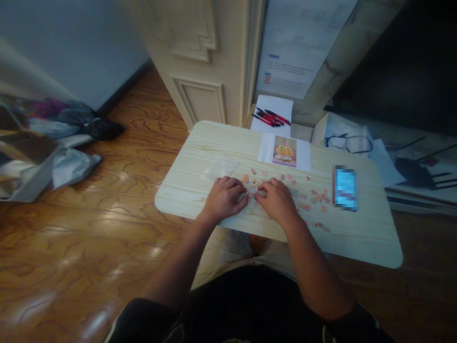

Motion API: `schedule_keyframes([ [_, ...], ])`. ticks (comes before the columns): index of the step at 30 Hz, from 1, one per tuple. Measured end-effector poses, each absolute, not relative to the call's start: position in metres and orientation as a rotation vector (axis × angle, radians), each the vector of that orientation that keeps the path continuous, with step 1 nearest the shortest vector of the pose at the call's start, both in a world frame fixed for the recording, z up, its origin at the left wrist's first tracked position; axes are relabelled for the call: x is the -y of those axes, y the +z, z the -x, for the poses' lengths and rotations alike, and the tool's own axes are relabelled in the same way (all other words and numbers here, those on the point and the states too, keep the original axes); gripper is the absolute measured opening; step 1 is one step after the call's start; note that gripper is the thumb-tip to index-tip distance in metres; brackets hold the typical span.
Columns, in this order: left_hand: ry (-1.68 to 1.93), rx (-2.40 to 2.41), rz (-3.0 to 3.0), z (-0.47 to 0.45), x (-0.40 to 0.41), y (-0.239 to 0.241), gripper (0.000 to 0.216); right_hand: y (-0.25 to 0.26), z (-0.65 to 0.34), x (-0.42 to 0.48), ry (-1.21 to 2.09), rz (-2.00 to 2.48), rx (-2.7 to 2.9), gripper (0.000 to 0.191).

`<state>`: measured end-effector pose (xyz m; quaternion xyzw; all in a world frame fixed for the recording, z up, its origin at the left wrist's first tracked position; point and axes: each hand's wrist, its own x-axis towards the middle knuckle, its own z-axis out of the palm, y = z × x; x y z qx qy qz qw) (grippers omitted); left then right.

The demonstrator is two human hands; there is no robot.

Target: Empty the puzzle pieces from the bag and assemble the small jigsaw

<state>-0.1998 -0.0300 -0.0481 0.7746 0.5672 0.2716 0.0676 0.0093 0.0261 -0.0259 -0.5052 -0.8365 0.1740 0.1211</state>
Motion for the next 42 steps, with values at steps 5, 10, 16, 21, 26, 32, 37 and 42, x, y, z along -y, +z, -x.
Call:
schedule_keyframes([
  [5, 0.844, -1.672, -2.353, 0.200, 0.030, -0.050, 0.018, -0.028, -0.007, -0.032, 0.603, 1.387, 2.453, 0.008],
  [10, 0.983, -1.679, -2.258, 0.202, 0.031, -0.049, 0.016, -0.027, -0.016, -0.035, 0.676, 1.326, 2.418, 0.012],
  [16, 1.192, -1.641, -2.064, 0.222, 0.031, -0.040, 0.018, -0.015, -0.023, -0.026, 0.664, 1.296, 2.444, 0.010],
  [21, 1.088, -1.723, -2.093, 0.238, 0.041, -0.030, 0.025, -0.013, -0.020, -0.026, 0.520, 1.492, 2.432, 0.008],
  [26, 0.866, -1.573, -2.294, 0.217, 0.064, -0.034, 0.021, -0.020, -0.015, -0.028, 0.420, 1.643, 2.432, 0.016],
  [32, 0.681, -1.380, -2.488, 0.176, 0.074, -0.047, 0.031, -0.024, -0.008, -0.030, 0.526, 1.562, 2.441, 0.005],
  [37, 0.587, -1.407, -2.526, 0.174, 0.071, -0.049, 0.035, -0.019, -0.014, -0.033, 0.709, 1.448, 2.411, 0.013],
  [42, 0.569, -1.433, -2.512, 0.175, 0.071, -0.048, 0.040, -0.012, -0.023, -0.038, 0.943, 1.328, 2.363, 0.018],
])
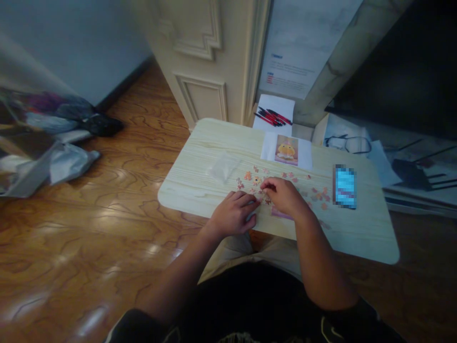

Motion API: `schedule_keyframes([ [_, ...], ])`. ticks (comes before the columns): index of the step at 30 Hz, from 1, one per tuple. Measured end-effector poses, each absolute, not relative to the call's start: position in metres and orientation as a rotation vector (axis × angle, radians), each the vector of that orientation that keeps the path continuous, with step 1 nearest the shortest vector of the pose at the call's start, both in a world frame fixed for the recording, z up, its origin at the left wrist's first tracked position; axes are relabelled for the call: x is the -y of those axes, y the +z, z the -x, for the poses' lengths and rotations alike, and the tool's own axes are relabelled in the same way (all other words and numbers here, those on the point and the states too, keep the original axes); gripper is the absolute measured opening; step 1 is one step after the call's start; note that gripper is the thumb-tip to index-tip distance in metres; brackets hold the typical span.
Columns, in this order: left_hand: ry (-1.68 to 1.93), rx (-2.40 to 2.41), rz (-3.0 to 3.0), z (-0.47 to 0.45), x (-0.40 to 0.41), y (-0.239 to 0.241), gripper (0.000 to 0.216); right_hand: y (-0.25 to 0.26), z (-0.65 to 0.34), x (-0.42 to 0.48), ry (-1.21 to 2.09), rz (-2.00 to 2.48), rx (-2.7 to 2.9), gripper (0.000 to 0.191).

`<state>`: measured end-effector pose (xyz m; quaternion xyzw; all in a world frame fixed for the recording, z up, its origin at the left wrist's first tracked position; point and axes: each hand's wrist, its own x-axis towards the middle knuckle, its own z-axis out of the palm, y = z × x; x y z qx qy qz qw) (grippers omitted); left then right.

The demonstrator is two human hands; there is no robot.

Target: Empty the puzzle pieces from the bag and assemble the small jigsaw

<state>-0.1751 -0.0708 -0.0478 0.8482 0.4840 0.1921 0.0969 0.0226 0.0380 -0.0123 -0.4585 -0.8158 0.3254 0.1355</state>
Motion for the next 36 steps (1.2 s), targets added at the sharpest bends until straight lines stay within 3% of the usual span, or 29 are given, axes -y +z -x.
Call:
schedule_keyframes([
  [12, 0.689, -1.522, -2.439, 0.174, 0.072, -0.052, 0.046, -0.011, -0.020, -0.038, 0.935, 1.261, 2.472, 0.027],
  [19, 0.635, -1.512, -2.450, 0.173, 0.072, -0.051, 0.038, -0.013, -0.019, -0.035, 0.933, 1.274, 2.496, 0.026],
  [24, 0.614, -1.535, -2.424, 0.172, 0.071, -0.049, 0.049, -0.018, -0.019, -0.038, 0.821, 1.276, 2.528, 0.026],
  [36, 0.583, -1.530, -2.448, 0.172, 0.070, -0.045, 0.054, -0.016, -0.016, -0.040, 0.781, 1.226, 2.534, 0.026],
])
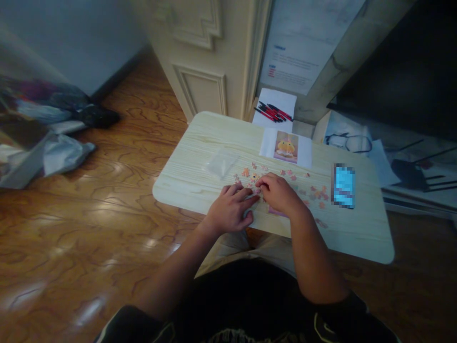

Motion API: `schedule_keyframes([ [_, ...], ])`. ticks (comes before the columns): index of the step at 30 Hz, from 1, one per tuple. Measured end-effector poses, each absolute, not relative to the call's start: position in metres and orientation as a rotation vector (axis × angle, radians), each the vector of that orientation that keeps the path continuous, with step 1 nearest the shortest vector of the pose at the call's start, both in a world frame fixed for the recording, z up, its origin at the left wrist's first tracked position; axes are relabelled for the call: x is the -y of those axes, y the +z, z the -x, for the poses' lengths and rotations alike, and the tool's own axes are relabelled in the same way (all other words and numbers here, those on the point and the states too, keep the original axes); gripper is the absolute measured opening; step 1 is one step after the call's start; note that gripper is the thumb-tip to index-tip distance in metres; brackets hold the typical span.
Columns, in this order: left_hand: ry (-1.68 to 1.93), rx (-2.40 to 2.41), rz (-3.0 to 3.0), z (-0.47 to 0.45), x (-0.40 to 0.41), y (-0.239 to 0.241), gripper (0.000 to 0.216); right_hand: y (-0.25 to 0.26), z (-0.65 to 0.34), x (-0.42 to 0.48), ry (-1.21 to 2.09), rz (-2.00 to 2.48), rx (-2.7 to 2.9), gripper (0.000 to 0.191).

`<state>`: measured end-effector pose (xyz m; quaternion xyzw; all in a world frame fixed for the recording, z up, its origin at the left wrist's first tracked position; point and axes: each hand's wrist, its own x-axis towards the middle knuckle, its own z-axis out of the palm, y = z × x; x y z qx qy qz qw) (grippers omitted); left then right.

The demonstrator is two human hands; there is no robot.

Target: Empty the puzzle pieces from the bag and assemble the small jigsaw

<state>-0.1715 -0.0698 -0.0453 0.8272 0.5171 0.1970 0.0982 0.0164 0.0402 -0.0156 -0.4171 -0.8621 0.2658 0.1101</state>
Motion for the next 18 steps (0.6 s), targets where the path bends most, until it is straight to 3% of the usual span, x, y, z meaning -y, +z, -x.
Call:
schedule_keyframes([
  [18, 0.665, -1.547, -2.443, 0.1717, 0.0713, -0.0533, 0.052, -0.0130, -0.0135, -0.0428, 0.765, 1.229, 2.588, 0.019],
])
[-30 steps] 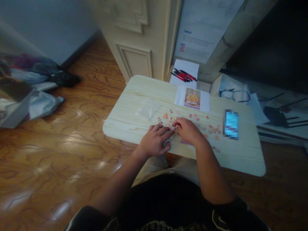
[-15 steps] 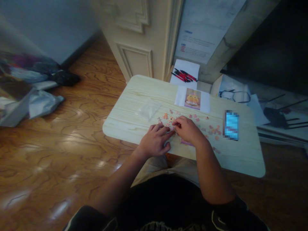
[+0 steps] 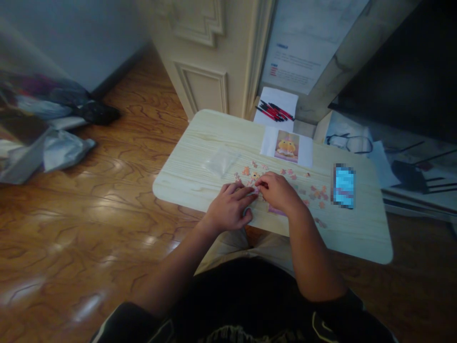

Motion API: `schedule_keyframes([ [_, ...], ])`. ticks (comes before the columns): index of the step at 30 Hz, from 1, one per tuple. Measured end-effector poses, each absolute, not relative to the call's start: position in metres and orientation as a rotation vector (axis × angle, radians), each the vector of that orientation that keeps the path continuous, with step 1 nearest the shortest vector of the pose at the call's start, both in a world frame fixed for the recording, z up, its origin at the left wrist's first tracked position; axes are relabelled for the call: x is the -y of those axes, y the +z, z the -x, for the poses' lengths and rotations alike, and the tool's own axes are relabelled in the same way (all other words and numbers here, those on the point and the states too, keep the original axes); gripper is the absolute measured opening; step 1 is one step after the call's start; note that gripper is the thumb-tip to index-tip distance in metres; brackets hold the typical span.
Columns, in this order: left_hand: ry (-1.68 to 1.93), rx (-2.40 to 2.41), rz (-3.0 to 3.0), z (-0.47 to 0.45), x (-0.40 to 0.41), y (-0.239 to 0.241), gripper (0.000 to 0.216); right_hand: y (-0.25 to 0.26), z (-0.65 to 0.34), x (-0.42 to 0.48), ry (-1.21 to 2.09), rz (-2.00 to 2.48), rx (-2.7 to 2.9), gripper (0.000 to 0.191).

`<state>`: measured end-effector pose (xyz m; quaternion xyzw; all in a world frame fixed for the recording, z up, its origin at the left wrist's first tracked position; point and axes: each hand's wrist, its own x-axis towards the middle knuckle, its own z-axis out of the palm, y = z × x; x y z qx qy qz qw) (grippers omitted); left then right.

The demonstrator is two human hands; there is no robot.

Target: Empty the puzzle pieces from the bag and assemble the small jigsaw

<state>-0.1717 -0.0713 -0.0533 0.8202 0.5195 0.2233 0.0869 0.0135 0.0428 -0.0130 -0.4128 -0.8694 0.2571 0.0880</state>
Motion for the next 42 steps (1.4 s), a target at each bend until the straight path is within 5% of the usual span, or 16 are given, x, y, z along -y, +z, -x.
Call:
schedule_keyframes([
  [25, 0.635, -1.570, -2.461, 0.172, 0.071, -0.053, 0.051, -0.018, -0.020, -0.043, 0.783, 1.190, 2.637, 0.010],
  [42, 0.743, -1.844, -2.342, 0.170, 0.077, -0.052, 0.028, -0.013, -0.017, -0.029, 1.113, 1.187, 2.525, 0.011],
])
